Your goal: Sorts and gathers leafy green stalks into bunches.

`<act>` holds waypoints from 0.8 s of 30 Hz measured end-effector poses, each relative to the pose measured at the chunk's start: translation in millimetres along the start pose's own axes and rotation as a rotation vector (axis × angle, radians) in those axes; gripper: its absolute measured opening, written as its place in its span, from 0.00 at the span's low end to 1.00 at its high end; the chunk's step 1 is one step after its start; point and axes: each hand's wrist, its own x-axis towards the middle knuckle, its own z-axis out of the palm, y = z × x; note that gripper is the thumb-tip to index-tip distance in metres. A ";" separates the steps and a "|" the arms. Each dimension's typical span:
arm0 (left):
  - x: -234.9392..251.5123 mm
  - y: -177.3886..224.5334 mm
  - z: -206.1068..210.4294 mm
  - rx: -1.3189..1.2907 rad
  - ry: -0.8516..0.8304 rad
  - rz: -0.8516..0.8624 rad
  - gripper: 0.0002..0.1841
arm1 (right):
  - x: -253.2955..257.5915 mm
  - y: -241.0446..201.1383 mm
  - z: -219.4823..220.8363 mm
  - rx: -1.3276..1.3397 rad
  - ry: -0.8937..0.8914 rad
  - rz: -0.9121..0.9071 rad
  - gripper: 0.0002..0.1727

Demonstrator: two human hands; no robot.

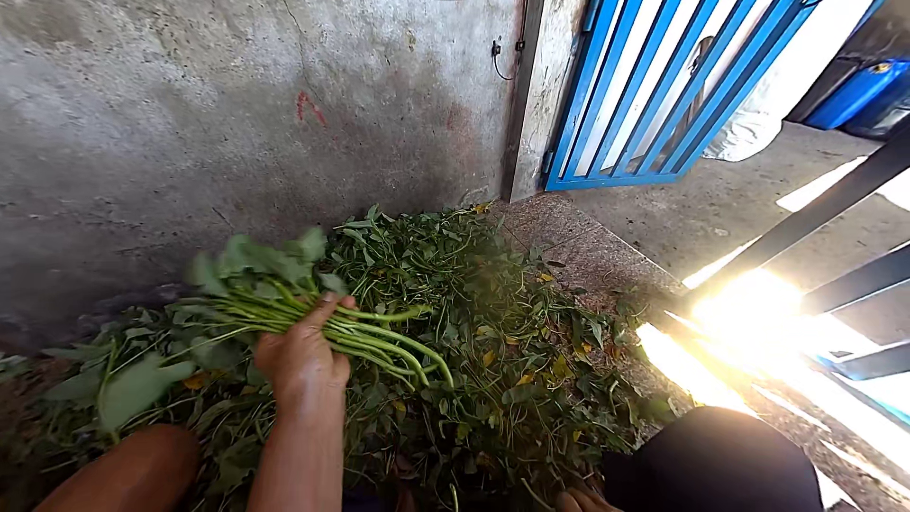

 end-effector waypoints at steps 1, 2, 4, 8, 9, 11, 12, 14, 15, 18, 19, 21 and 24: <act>1.1 3.5 -2.2 -0.019 0.024 0.010 0.18 | 2.3 7.2 -0.2 -0.026 -0.181 0.121 0.19; 0.6 5.2 -3.9 -0.031 0.035 -0.015 0.18 | 9.8 12.2 -1.8 -0.047 -0.342 0.218 0.22; -2.9 3.9 -5.3 -0.050 0.011 -0.137 0.17 | 35.4 15.8 -4.1 -0.097 -0.457 0.307 0.24; -11.8 -0.4 0.7 -0.038 -0.070 -0.313 0.15 | 124.2 20.2 5.1 -0.129 -0.504 0.401 0.23; -12.6 -1.0 2.0 -0.023 -0.081 -0.309 0.16 | 147.3 29.2 15.9 -0.045 -0.501 0.436 0.24; -13.7 -1.9 3.7 0.010 -0.085 -0.272 0.18 | 187.5 56.8 50.8 0.261 -0.445 0.567 0.25; -13.0 -2.6 3.4 0.026 -0.080 -0.250 0.18 | 203.4 68.0 71.1 0.486 -0.386 0.686 0.24; -10.1 -5.4 2.3 0.051 -0.080 -0.218 0.19 | 224.0 72.0 97.8 1.047 -0.185 1.006 0.24; -9.7 -6.9 2.2 0.059 -0.078 -0.213 0.19 | 230.2 70.9 104.7 1.281 -0.066 1.138 0.25; -11.2 -7.4 -0.1 0.072 -0.115 -0.235 0.17 | 242.4 67.5 111.6 1.703 0.200 1.278 0.23; -12.0 -7.0 -1.2 0.077 -0.149 -0.254 0.16 | 244.8 66.1 112.9 1.793 0.252 1.278 0.20; -12.2 -9.8 -2.2 0.077 -0.258 -0.311 0.12 | 247.3 68.0 110.1 1.829 0.333 1.246 0.13; -7.7 -19.7 -1.7 0.023 -0.468 -0.386 0.06 | 237.4 62.2 84.4 1.538 0.309 1.039 0.14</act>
